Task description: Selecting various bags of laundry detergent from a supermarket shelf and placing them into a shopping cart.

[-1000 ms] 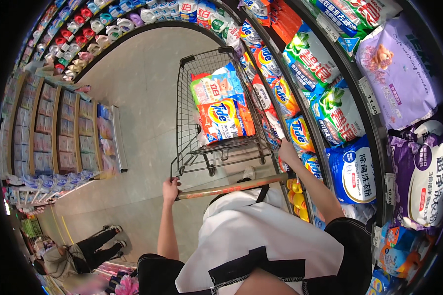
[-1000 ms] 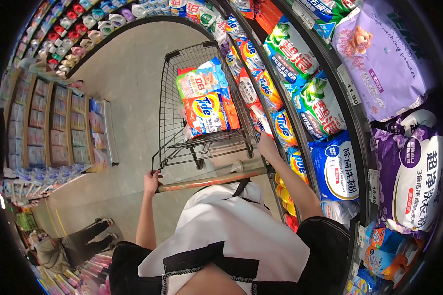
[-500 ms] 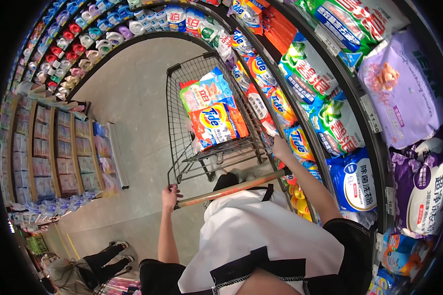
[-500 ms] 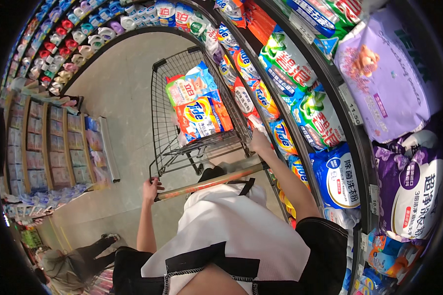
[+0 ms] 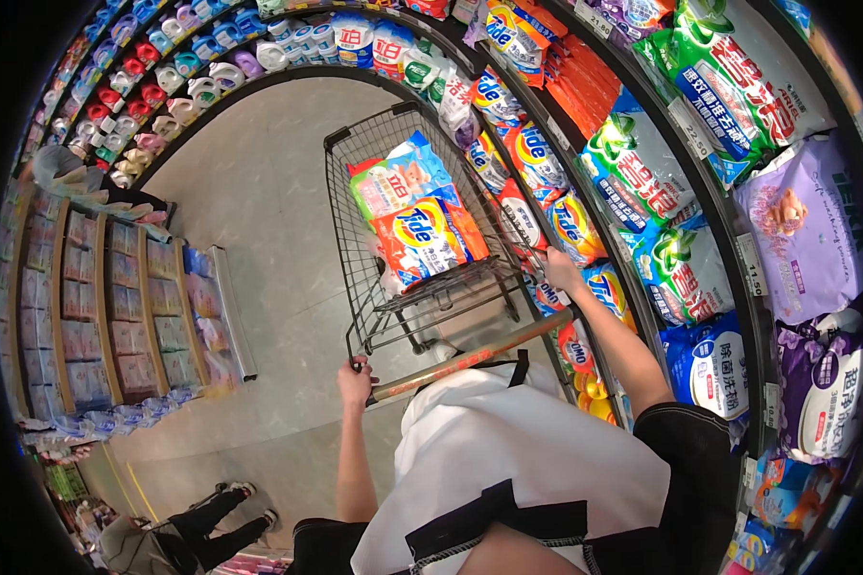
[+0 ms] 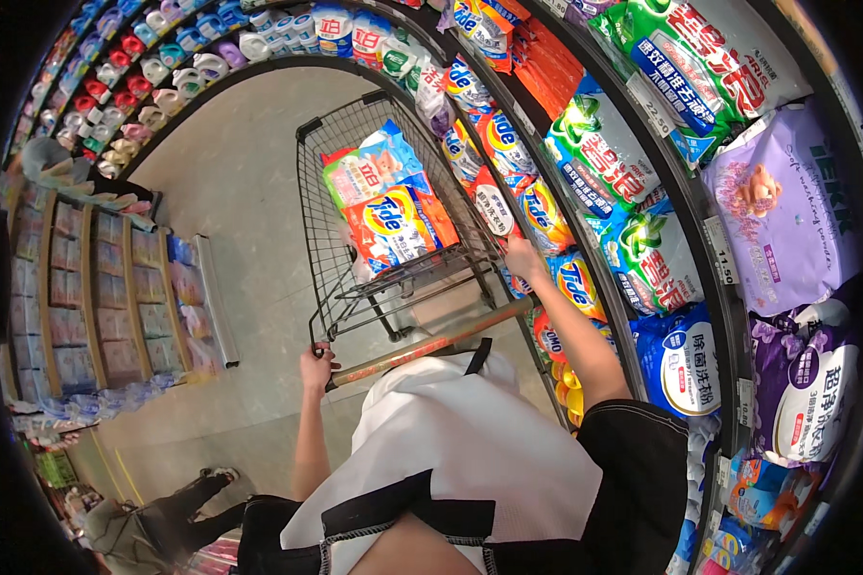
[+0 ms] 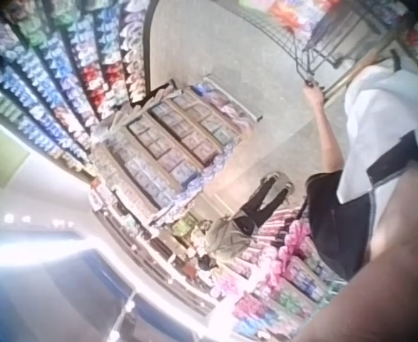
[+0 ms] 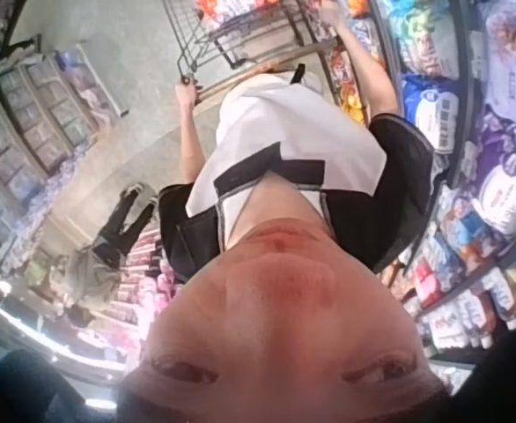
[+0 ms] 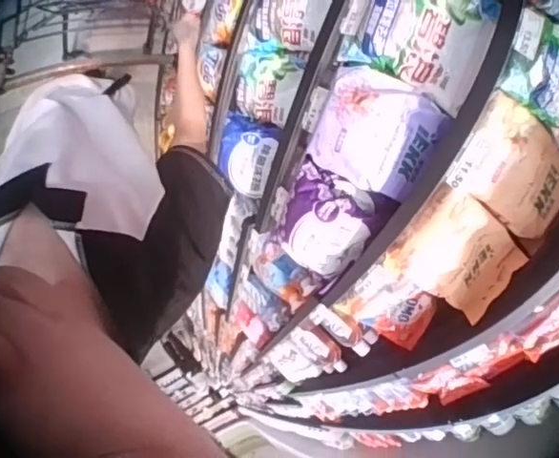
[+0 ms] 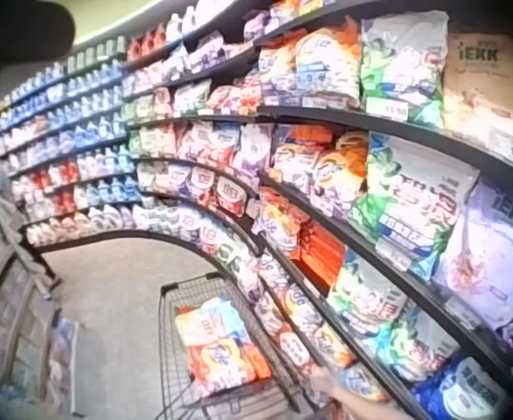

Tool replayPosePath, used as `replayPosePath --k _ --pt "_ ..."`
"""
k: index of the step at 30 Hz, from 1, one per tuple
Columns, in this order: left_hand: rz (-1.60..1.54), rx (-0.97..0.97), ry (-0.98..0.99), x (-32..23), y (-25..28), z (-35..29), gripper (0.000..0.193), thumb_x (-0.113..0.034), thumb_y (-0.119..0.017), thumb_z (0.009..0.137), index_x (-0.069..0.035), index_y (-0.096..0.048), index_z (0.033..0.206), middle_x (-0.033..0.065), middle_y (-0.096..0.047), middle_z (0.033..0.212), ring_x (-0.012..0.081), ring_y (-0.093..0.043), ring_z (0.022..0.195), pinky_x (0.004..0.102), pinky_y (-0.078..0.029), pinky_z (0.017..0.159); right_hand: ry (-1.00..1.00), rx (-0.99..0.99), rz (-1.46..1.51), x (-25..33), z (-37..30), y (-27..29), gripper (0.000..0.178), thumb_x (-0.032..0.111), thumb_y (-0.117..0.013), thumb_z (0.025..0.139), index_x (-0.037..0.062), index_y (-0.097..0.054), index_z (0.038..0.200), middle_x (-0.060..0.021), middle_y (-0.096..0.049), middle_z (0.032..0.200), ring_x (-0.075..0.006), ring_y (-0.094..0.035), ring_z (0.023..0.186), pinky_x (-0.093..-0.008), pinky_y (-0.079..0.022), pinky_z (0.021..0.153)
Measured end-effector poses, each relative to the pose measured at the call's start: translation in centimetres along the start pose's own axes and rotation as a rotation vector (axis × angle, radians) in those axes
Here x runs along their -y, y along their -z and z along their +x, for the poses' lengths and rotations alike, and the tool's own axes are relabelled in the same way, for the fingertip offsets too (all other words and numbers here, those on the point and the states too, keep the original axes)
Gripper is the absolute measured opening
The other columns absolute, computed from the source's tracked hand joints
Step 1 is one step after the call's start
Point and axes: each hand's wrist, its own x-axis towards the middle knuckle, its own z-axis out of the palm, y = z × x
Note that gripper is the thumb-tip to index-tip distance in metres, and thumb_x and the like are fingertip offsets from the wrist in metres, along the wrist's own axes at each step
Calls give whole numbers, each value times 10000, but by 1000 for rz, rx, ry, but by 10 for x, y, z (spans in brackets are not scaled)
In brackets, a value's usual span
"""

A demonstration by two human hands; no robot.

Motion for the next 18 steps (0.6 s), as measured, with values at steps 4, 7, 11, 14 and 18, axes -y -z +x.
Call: replayPosePath --k 4,7,11,14,18 --pt "68 -29 7 -3 4 8 131 17 -450 724 8 -458 854 76 -514 655 168 -557 479 266 -435 395 -30 84 -36 2 11 -3 172 112 -396 804 -54 -441 813 -218 -523 571 -276 -546 435 -360 -425 357" --pt "41 -45 34 6 9 14 134 21 -450 721 10 -455 855 77 -510 638 168 -555 468 269 -436 391 -83 110 -52 24 4 -1 203 141 -394 817 -54 -450 809 -231 -536 613 -303 -556 475 -381 -445 423" --pt "93 -39 -3 5 18 22 146 17 -466 716 7 -461 862 82 -515 625 164 -555 466 255 -417 380 -51 70 -177 18 -7 -6 192 148 -442 786 -34 -481 831 -252 -545 740 -365 -551 688 -418 -437 621" --pt "135 -92 -11 9 24 26 120 33 -486 698 8 -493 815 94 -537 597 176 -572 465 275 -422 409 -123 96 -166 40 -16 0 348 261 -542 720 -12 -481 926 -249 -544 849 -365 -521 841 -417 -414 729" --pt "151 -91 -25 11 26 30 130 -17 -530 689 10 -501 812 92 -536 566 175 -578 478 280 -417 423 -190 -144 163 50 -23 26 479 260 -603 690 -38 -457 1036 -213 -537 956 -294 -536 884 -341 -416 741"
